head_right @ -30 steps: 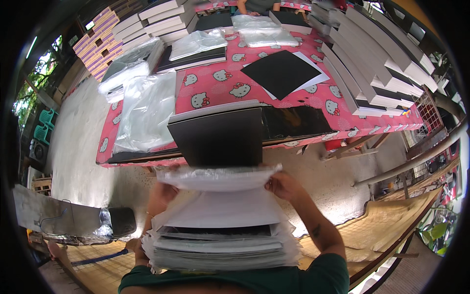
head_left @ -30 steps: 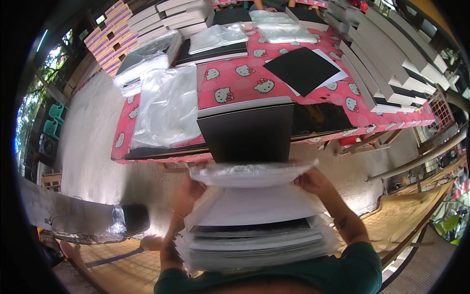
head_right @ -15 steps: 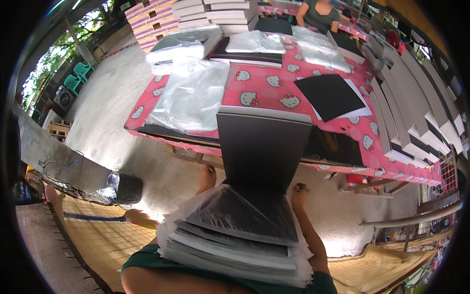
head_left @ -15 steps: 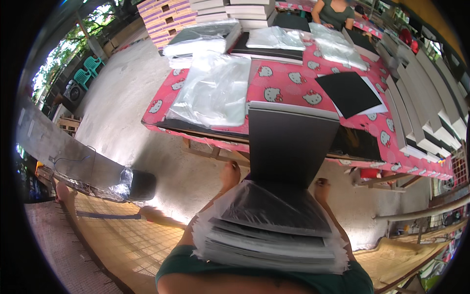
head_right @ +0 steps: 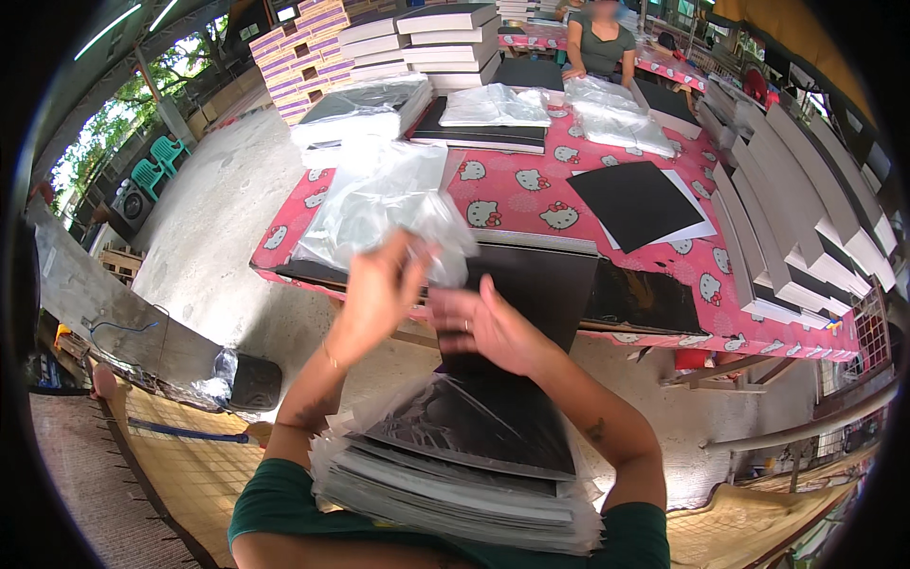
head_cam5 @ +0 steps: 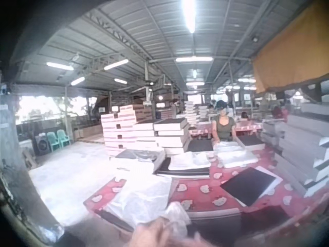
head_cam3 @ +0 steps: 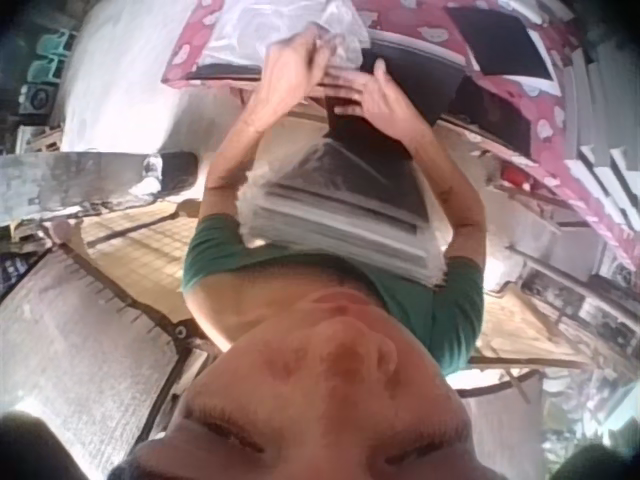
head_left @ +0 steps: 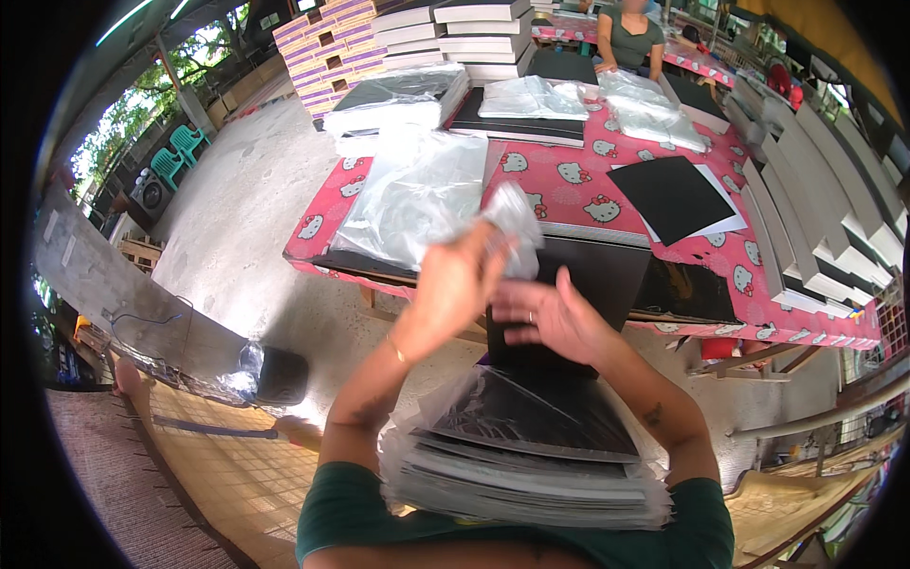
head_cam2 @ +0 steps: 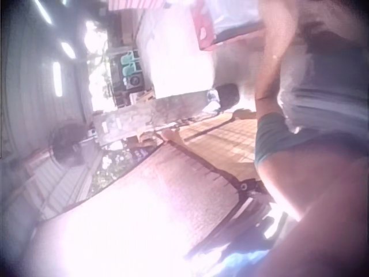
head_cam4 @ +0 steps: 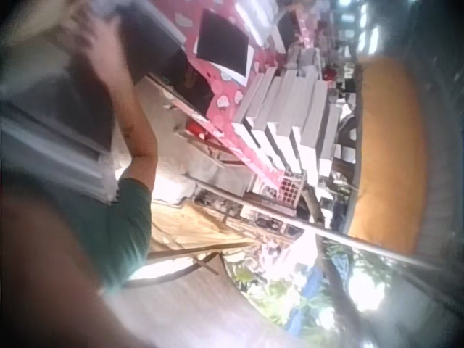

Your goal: The person places paper items into individual plastic bags and stacks them. They handle a stack of papers and multiple clear plastic bags throughout the process.

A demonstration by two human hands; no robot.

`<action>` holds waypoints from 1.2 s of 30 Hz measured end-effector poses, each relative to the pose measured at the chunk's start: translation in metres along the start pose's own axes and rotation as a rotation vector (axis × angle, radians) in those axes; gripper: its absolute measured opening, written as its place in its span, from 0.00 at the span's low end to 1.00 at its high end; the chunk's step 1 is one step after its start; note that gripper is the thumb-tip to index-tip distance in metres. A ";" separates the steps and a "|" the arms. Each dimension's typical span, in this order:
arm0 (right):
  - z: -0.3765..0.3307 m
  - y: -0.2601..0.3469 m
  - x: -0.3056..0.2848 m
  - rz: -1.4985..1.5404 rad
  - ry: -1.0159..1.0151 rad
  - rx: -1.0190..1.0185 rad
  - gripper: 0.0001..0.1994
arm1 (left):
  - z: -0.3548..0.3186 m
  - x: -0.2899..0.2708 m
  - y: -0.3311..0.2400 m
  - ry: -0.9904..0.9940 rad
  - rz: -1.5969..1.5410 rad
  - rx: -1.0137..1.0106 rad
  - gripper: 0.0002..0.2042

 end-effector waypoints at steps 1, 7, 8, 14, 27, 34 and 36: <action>0.009 0.015 -0.011 -0.038 -0.124 -0.153 0.26 | -0.013 0.006 -0.008 0.154 -0.041 -0.064 0.06; 0.005 0.049 -0.037 0.095 -0.286 -0.493 0.07 | -0.002 -0.014 0.002 0.066 -0.061 -0.213 0.07; 0.002 0.049 -0.031 0.110 -0.273 -0.526 0.08 | -0.002 -0.012 0.002 0.047 -0.077 -0.179 0.07; -0.042 0.075 -0.068 0.420 -0.330 -0.379 0.14 | 0.004 -0.018 0.100 -0.201 -0.120 -0.592 0.11; -0.115 0.140 -0.059 0.036 -0.629 -0.930 0.16 | 0.018 0.004 0.225 0.362 0.635 -0.085 0.12; -0.039 0.050 -0.044 0.023 -0.269 -0.676 0.24 | 0.001 0.047 0.009 0.129 -0.446 -0.432 0.10; -0.035 0.046 -0.028 0.166 -0.213 -0.597 0.22 | -0.018 0.054 -0.003 0.171 -0.674 -0.531 0.10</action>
Point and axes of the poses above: each hand's wrist, its own z-axis towards the middle knuckle, its own x-axis out of the palm, y = z × x, the point moved 7 cm from there along z, towards the middle knuckle, and after that the axes turned 14 degrees about -y, right-handed, at the moved point
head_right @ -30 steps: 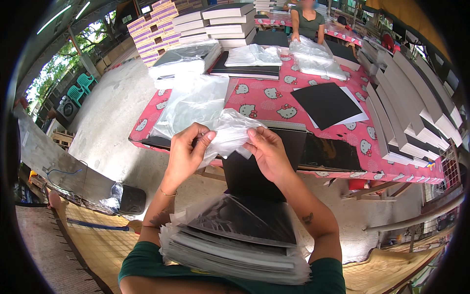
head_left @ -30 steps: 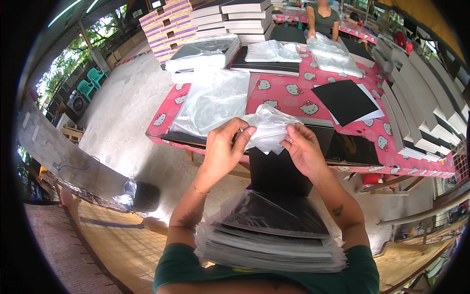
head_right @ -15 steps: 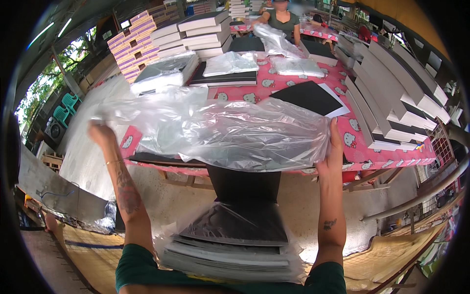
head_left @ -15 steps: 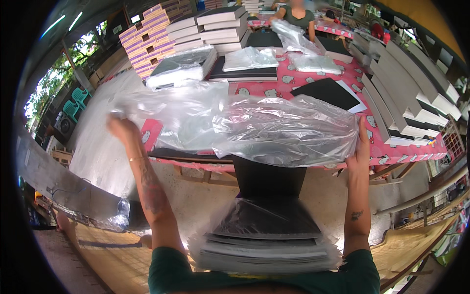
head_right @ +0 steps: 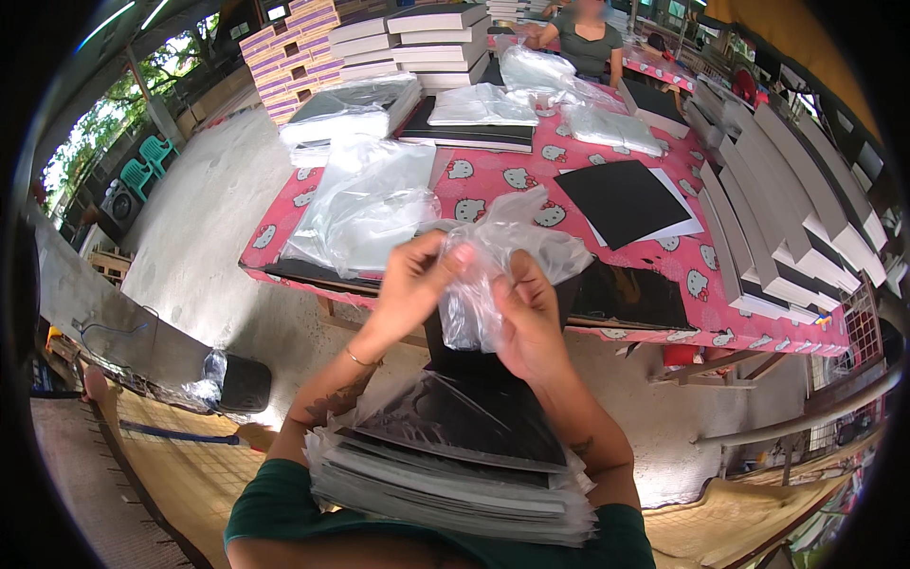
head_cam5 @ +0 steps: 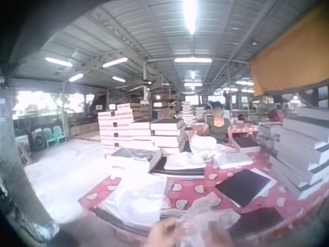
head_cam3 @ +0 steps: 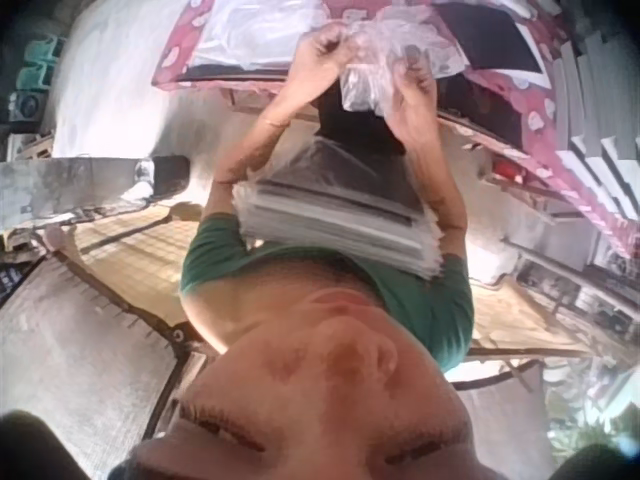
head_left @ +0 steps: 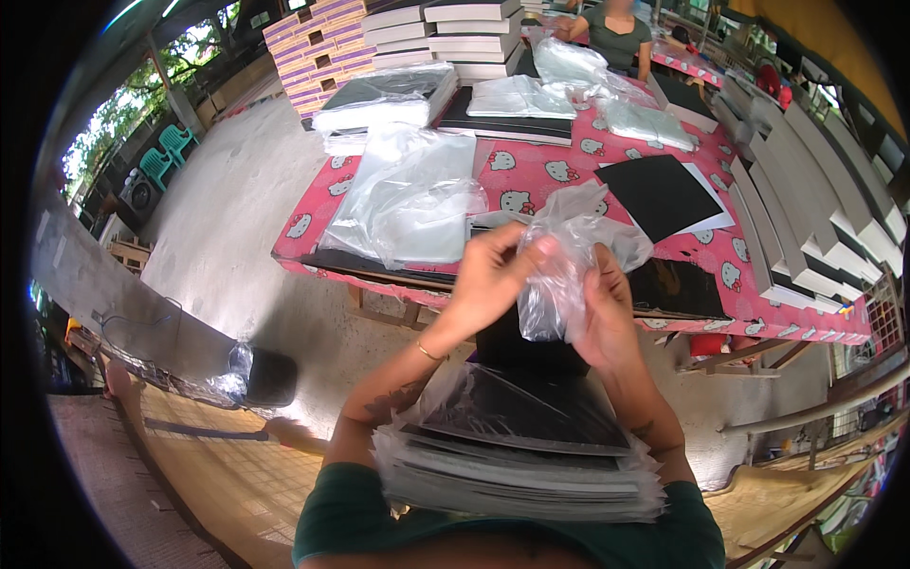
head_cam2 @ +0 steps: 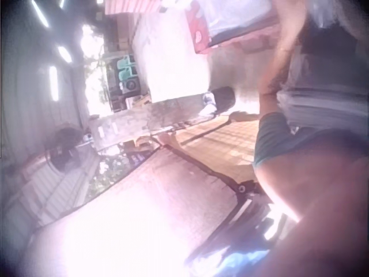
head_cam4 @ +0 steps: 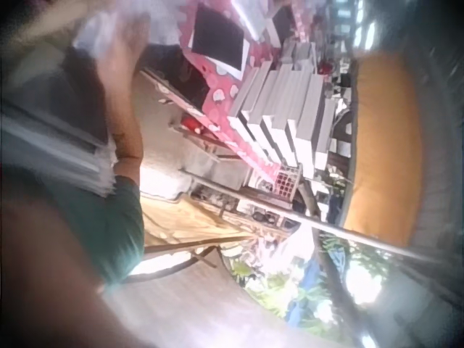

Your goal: The person places paper items into individual plastic bags and stacks them. They handle a stack of papers and multiple clear plastic bags throughout the process.

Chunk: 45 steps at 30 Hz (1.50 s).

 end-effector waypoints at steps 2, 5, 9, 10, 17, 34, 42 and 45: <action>-0.013 0.017 0.016 0.076 -0.152 0.028 0.22 | 0.012 -0.050 -0.001 -0.340 0.023 -0.018 0.11; -0.010 0.018 0.017 0.012 -0.021 -0.021 0.19 | 0.016 -0.073 -0.002 -0.461 0.109 0.051 0.09; -0.003 0.021 -0.009 -0.098 -0.198 -0.009 0.23 | -0.010 -0.037 -0.016 -0.271 0.262 0.173 0.08; 0.002 0.032 -0.011 -0.007 -0.233 0.014 0.24 | -0.007 -0.055 -0.008 -0.350 0.230 0.091 0.05; -0.003 0.081 0.044 -0.903 0.407 -0.417 0.10 | 0.004 -0.073 -0.034 -0.006 0.206 0.189 0.36; -0.007 0.141 0.005 -2.008 0.288 -0.462 0.17 | 0.017 -0.086 -0.070 0.451 0.116 0.441 0.26; -0.008 0.101 -0.069 -0.521 -0.009 0.211 0.21 | -0.008 -0.033 -0.066 0.672 -0.138 0.297 0.13; -0.008 0.089 -0.084 -0.608 0.208 0.208 0.19 | 0.000 -0.052 -0.039 0.151 -0.538 -0.519 0.17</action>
Point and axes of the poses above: each hand's wrist, its own z-axis towards the middle knuckle, its own x-axis out of the palm, y = z × x, the point moved 7 cm from there along z, towards the middle knuckle, and after that the axes turned 14 degrees about -y, right-handed, at the moved point
